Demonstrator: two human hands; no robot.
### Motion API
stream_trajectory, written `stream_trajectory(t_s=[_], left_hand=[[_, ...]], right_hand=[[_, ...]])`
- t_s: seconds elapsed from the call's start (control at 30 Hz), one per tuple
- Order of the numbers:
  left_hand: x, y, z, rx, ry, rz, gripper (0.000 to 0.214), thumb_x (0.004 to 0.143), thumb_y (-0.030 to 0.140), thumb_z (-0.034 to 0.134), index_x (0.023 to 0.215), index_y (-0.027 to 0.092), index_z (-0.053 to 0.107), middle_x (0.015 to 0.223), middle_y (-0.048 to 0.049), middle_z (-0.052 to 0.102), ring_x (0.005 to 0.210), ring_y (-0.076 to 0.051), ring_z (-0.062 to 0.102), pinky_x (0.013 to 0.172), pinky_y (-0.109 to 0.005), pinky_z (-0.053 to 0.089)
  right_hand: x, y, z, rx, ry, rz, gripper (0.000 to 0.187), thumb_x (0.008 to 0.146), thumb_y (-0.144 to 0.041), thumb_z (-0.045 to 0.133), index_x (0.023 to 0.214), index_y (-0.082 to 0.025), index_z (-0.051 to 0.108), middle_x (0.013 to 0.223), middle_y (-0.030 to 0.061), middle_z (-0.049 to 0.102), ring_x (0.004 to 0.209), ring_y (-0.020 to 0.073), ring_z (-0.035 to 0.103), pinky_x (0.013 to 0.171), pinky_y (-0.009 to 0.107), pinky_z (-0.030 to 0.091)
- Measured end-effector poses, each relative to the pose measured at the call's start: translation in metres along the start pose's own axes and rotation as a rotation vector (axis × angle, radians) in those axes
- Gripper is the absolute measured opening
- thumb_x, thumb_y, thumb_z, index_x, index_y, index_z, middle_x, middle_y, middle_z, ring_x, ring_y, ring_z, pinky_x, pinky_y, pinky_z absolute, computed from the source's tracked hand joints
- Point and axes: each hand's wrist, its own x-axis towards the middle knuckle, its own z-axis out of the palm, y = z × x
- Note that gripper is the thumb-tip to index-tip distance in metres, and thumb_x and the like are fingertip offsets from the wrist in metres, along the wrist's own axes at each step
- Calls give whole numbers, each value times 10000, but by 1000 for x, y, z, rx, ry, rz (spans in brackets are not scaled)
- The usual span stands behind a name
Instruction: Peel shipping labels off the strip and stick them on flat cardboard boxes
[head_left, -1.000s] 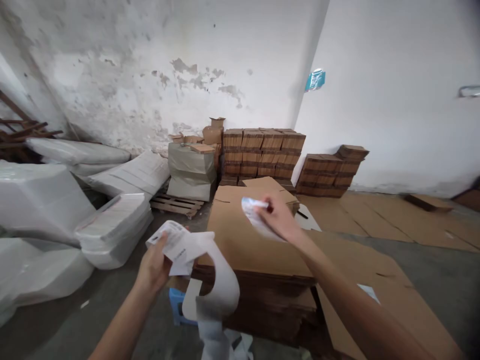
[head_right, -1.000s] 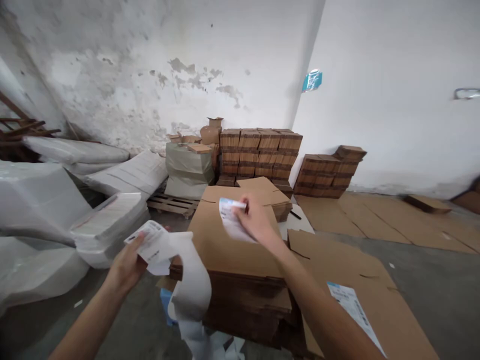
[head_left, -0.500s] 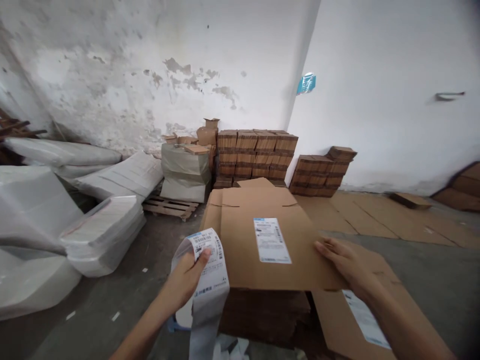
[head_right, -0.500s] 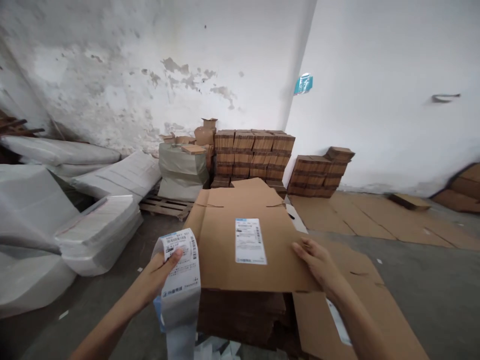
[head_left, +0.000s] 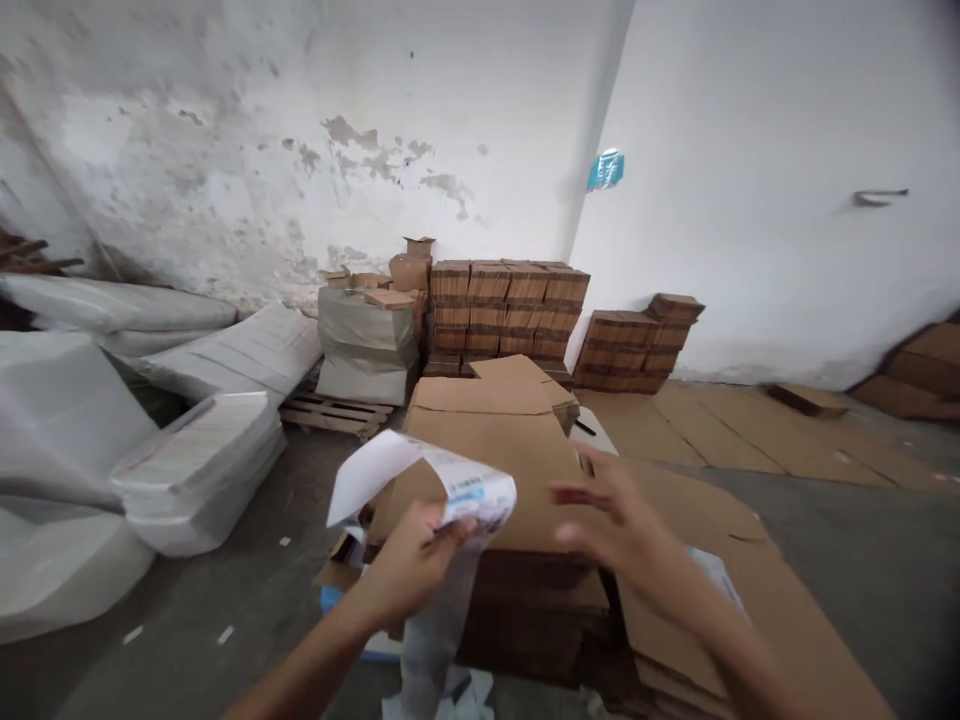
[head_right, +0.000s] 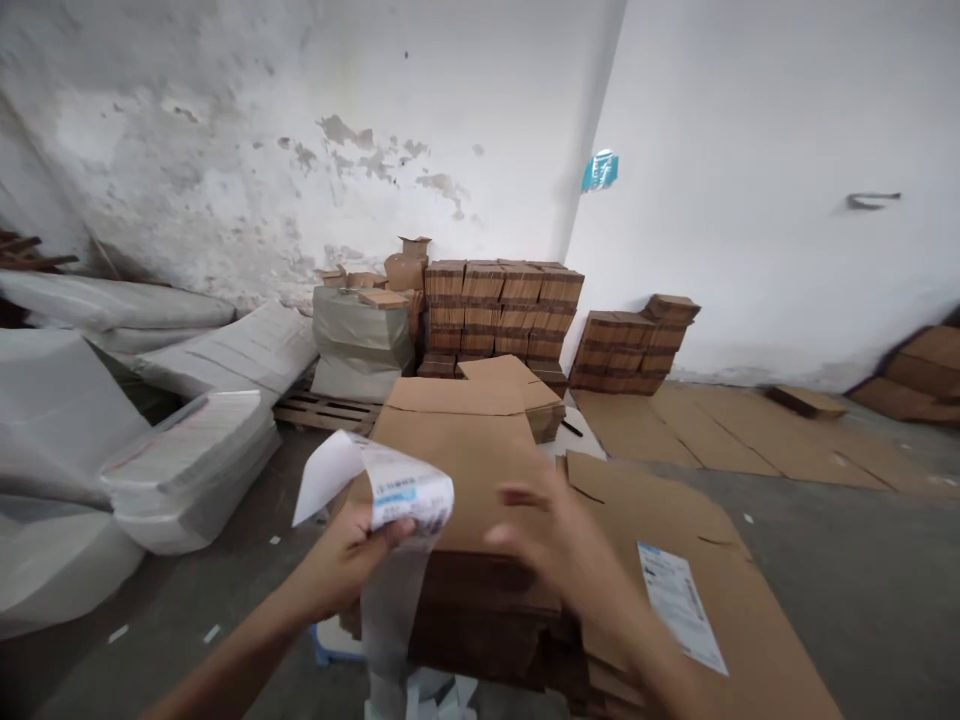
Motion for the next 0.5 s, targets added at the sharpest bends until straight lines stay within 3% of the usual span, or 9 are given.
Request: stream_trajectory(t_s=[0.03, 0.1, 0.17, 0.23, 0.3, 0.37, 0.47, 0.5], left_hand=[[-2, 1, 2, 47, -14, 34, 321, 851, 326, 548, 1109, 203, 694, 1221, -74, 651, 1159, -285, 560, 1086, -418, 319], [-8, 3, 2, 2, -12, 49, 373, 798, 317, 627, 1155, 219, 666, 1297, -65, 598, 1231, -294, 498, 1106, -422, 288], [-15, 6, -2, -251, 73, -47, 456, 773, 392, 648, 1185, 197, 640, 1288, -90, 603, 1218, -310, 510, 1053, -431, 370], [-19, 7, -10, -586, 210, -226, 468, 815, 448, 573, 1161, 142, 639, 1188, -131, 661, 1131, -312, 582, 954, -422, 468], [-18, 4, -21, -800, 398, -370, 398, 862, 372, 511, 1101, 84, 647, 1053, -159, 709, 1012, -292, 649, 867, -395, 522], [-13, -6, -39, -852, 601, -387, 280, 858, 225, 510, 1022, 50, 655, 929, -158, 728, 885, -253, 689, 782, -342, 554], [-8, -29, -72, -812, 958, -261, 224, 878, 124, 425, 914, 85, 643, 783, -92, 724, 706, -162, 688, 647, -241, 558], [-8, -37, -81, -805, 1025, -235, 234, 888, 116, 395, 901, 113, 629, 752, -62, 718, 668, -142, 678, 622, -224, 553]], right_hand=[[7, -27, 25, -21, -92, -103, 675, 746, -376, 654, 1348, -287, 361, 1160, 54, 630, 1072, 207, 593, 938, 395, 472], [13, -63, 60, -84, -135, -256, 353, 810, -274, 599, 1158, -285, 541, 1119, 19, 644, 1048, 180, 590, 916, 354, 465], [12, -76, 79, -134, -65, -365, 160, 851, -211, 542, 995, -249, 600, 1021, 16, 666, 978, 167, 595, 857, 323, 464], [8, -76, 89, -171, -53, -505, 155, 862, -171, 519, 980, -231, 599, 947, 20, 669, 904, 163, 584, 818, 318, 447], [6, -76, 93, -203, -112, -635, 148, 868, -162, 506, 949, -228, 611, 912, 25, 651, 868, 166, 556, 800, 325, 425], [12, -82, 87, -150, -136, -666, 127, 884, -192, 488, 873, -225, 610, 903, 29, 615, 876, 166, 533, 797, 321, 414], [44, -82, 65, 51, 48, -499, 155, 923, -300, 419, 872, -217, 539, 887, 30, 568, 844, 151, 536, 753, 287, 429], [59, -77, 59, 29, 112, -407, 182, 931, -336, 383, 906, -213, 516, 876, 32, 563, 815, 150, 540, 733, 282, 435]])
